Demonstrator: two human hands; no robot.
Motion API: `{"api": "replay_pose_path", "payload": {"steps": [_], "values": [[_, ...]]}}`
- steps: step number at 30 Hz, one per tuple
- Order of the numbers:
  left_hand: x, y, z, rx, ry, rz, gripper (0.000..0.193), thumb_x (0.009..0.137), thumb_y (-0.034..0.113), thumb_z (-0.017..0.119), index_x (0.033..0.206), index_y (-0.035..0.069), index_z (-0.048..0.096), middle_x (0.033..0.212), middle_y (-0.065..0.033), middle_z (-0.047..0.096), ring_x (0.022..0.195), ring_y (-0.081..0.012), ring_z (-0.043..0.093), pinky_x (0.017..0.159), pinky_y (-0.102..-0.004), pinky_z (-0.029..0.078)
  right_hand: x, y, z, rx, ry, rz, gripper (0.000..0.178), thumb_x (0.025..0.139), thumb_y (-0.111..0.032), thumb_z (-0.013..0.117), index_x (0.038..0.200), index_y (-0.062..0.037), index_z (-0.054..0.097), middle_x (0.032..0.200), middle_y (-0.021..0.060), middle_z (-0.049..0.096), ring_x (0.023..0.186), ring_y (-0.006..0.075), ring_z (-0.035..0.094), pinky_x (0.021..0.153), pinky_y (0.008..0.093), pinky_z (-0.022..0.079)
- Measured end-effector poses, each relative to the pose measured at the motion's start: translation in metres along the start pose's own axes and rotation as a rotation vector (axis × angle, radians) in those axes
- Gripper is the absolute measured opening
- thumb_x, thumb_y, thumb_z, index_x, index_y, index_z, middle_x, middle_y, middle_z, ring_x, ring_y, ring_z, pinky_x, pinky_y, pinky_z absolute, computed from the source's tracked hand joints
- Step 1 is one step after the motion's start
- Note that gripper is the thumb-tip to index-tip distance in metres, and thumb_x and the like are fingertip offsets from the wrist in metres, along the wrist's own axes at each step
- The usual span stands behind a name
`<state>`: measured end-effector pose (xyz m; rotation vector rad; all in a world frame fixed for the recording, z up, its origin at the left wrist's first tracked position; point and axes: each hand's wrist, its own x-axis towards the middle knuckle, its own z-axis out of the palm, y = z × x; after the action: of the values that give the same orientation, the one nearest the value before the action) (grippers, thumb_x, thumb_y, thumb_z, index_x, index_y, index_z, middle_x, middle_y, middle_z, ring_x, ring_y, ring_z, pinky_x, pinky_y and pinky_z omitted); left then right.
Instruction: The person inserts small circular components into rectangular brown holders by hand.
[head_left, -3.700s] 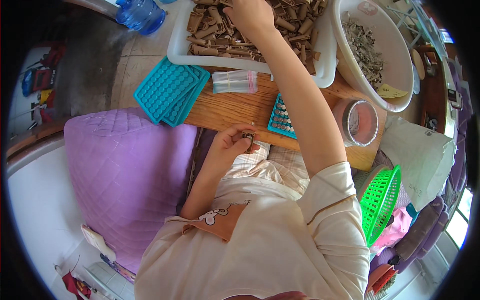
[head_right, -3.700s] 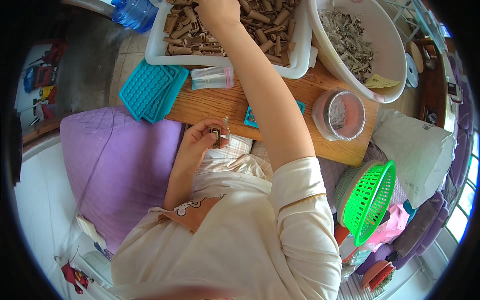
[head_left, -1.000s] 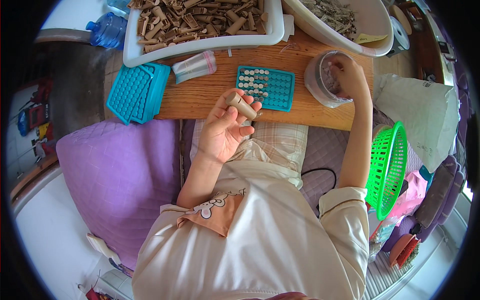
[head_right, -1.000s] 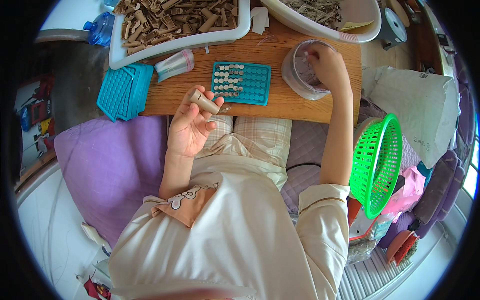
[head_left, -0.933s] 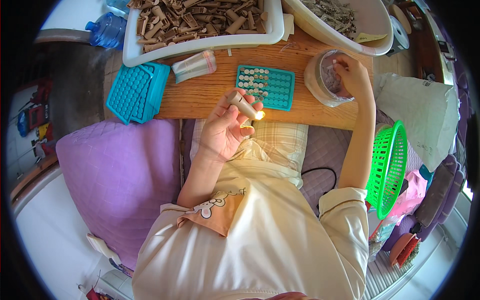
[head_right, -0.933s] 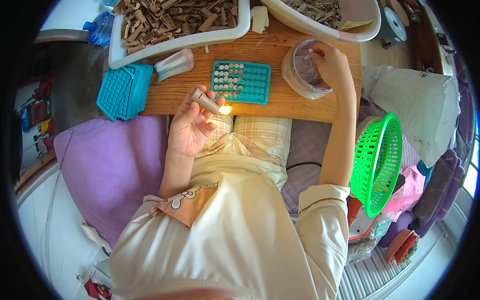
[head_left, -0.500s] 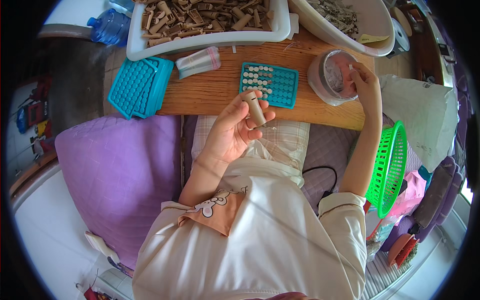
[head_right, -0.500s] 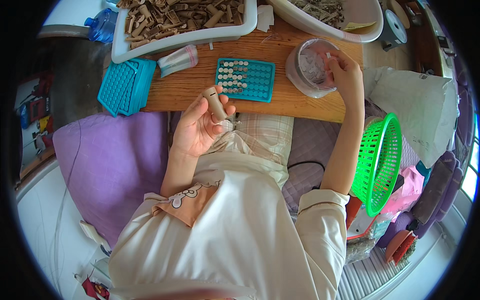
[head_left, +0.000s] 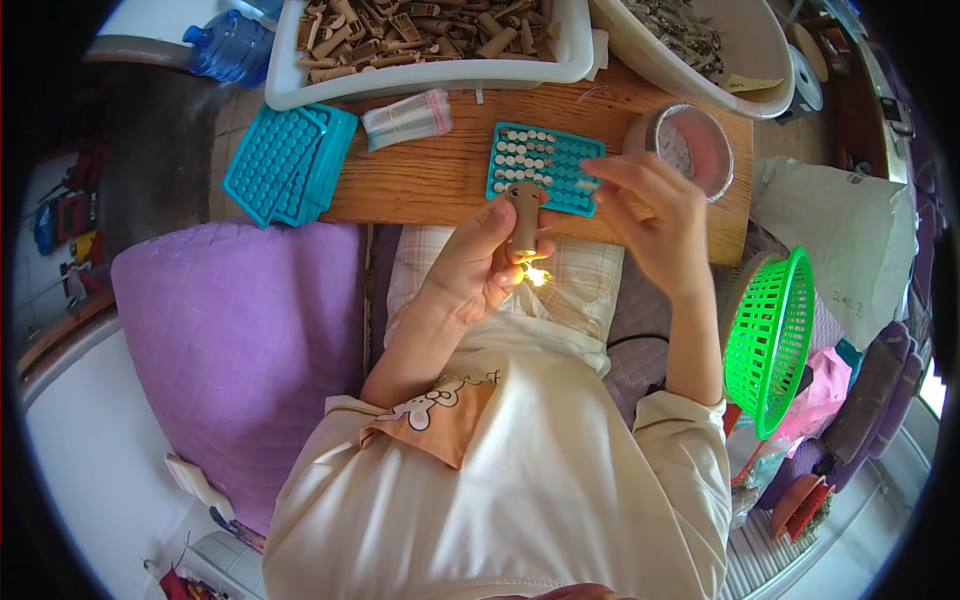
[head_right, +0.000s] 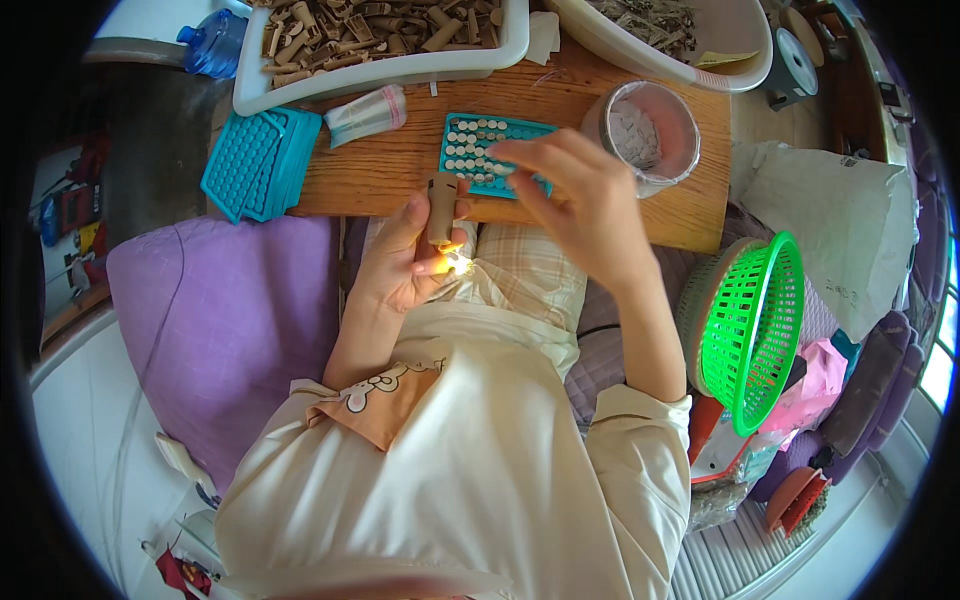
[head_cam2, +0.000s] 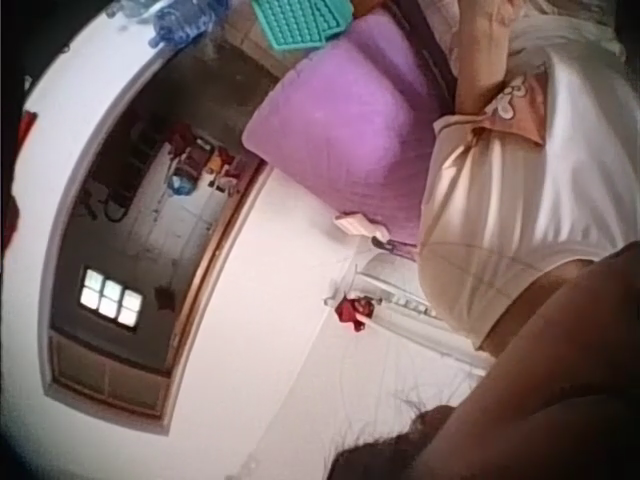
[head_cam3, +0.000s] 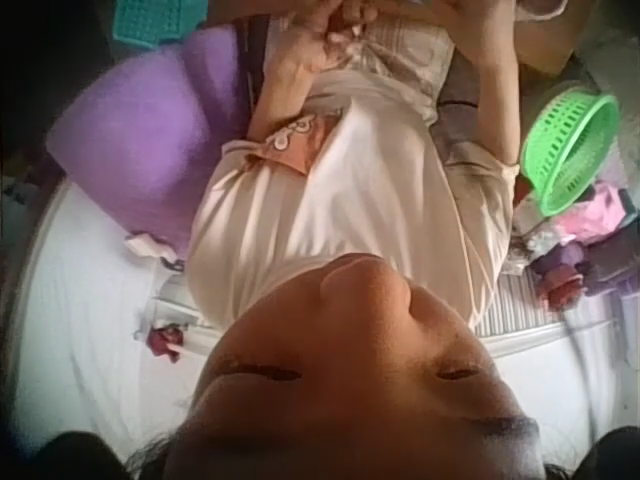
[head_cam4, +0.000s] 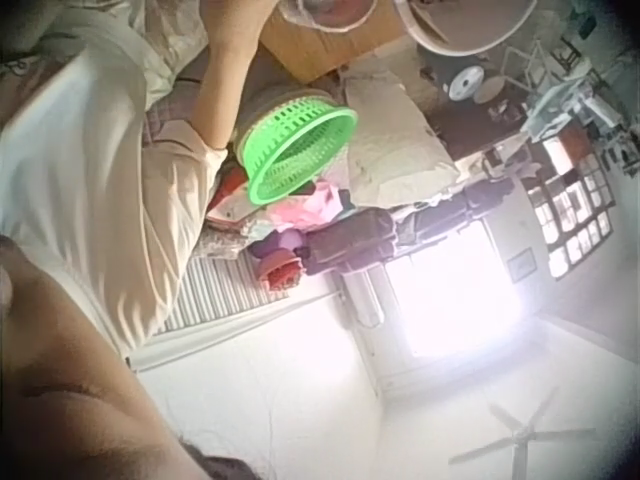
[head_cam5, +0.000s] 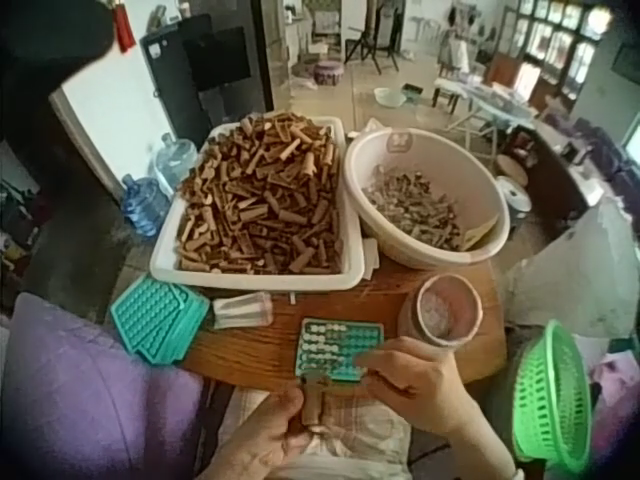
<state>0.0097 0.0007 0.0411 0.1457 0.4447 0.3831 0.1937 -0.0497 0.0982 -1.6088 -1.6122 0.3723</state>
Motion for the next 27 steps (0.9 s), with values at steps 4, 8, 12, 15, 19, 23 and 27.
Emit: {"api": "replay_pose_path", "payload": {"steps": [4,8,12,15,19,23,27], "values": [[-0.001,-0.002,-0.003,0.295,-0.092,0.103,0.044,0.082,0.036,0.052,0.111,0.004,0.044,0.091,-0.0068,0.058,0.07,-0.0125,0.061,0.036,-0.0128,0.036,0.001,-0.019,0.008,0.125,-0.141,0.001,0.025,0.066,0.004,0.06,0.089,-0.0054,0.059,0.074,0.0073,0.058,0.064,0.0181,0.058,0.057,0.0263,0.045],[-0.005,-0.002,0.0,0.388,-0.094,0.093,0.039,0.085,0.032,0.05,0.111,0.003,0.046,0.09,-0.0049,0.059,0.071,-0.0101,0.061,0.036,-0.0127,0.036,-0.001,-0.022,0.007,0.096,-0.236,-0.036,0.024,0.067,0.002,0.061,0.089,-0.0058,0.057,0.073,0.007,0.058,0.063,0.0206,0.058,0.055,0.0296,0.046],[-0.005,-0.004,0.002,0.491,-0.071,0.077,0.036,0.086,0.03,0.047,0.111,0.004,0.048,0.089,-0.0029,0.059,0.071,-0.0083,0.06,0.037,-0.0129,0.036,-0.003,-0.023,0.006,0.053,-0.319,-0.018,0.017,0.07,-0.003,0.059,0.086,-0.0069,0.054,0.073,0.0091,0.056,0.063,0.028,0.056,0.053,0.0343,0.046],[-0.005,-0.004,0.003,0.558,-0.037,0.04,0.037,0.086,0.031,0.048,0.111,0.004,0.048,0.087,-0.0023,0.058,0.071,-0.0079,0.06,0.037,-0.0135,0.035,-0.005,-0.013,0.007,0.095,-0.355,-0.014,0.014,0.07,-0.003,0.058,0.083,-0.0061,0.053,0.072,0.0099,0.056,0.064,0.0283,0.056,0.053,0.0349,0.046],[-0.003,-0.005,0.008,0.742,0.023,-0.049,0.035,0.087,0.03,0.046,0.11,0.003,0.048,0.083,-0.0021,0.057,0.067,-0.0075,0.058,0.039,-0.0156,0.035,-0.007,-0.006,0.002,0.106,-0.43,0.037,0.014,0.069,-0.003,0.058,0.082,-0.0047,0.052,0.071,0.0101,0.056,0.065,0.0293,0.056,0.055,0.0354,0.046],[0.002,-0.016,0.008,0.81,-0.043,-0.101,0.034,0.088,0.027,0.045,0.109,0.001,0.048,0.08,-0.0031,0.056,0.057,-0.0052,0.055,0.037,-0.0141,0.031,-0.006,0.003,-0.011,0.147,-0.598,0.064,0.026,0.064,-0.005,0.064,0.089,-0.0047,0.054,0.079,0.0105,0.056,0.074,0.0286,0.055,0.063,0.0358,0.045],[0.009,-0.031,0.01,0.609,-0.229,-0.243,0.035,0.087,0.03,0.046,0.107,0.001,0.051,0.074,-0.0014,0.054,0.055,-0.0063,0.051,0.043,-0.0169,0.036,-0.016,0.009,-0.029,0.285,-0.77,0.043,0.036,0.06,-0.009,0.069,0.093,-0.0048,0.057,0.089,0.0096,0.055,0.081,0.0275,0.054,0.069,0.0345,0.044]]}}
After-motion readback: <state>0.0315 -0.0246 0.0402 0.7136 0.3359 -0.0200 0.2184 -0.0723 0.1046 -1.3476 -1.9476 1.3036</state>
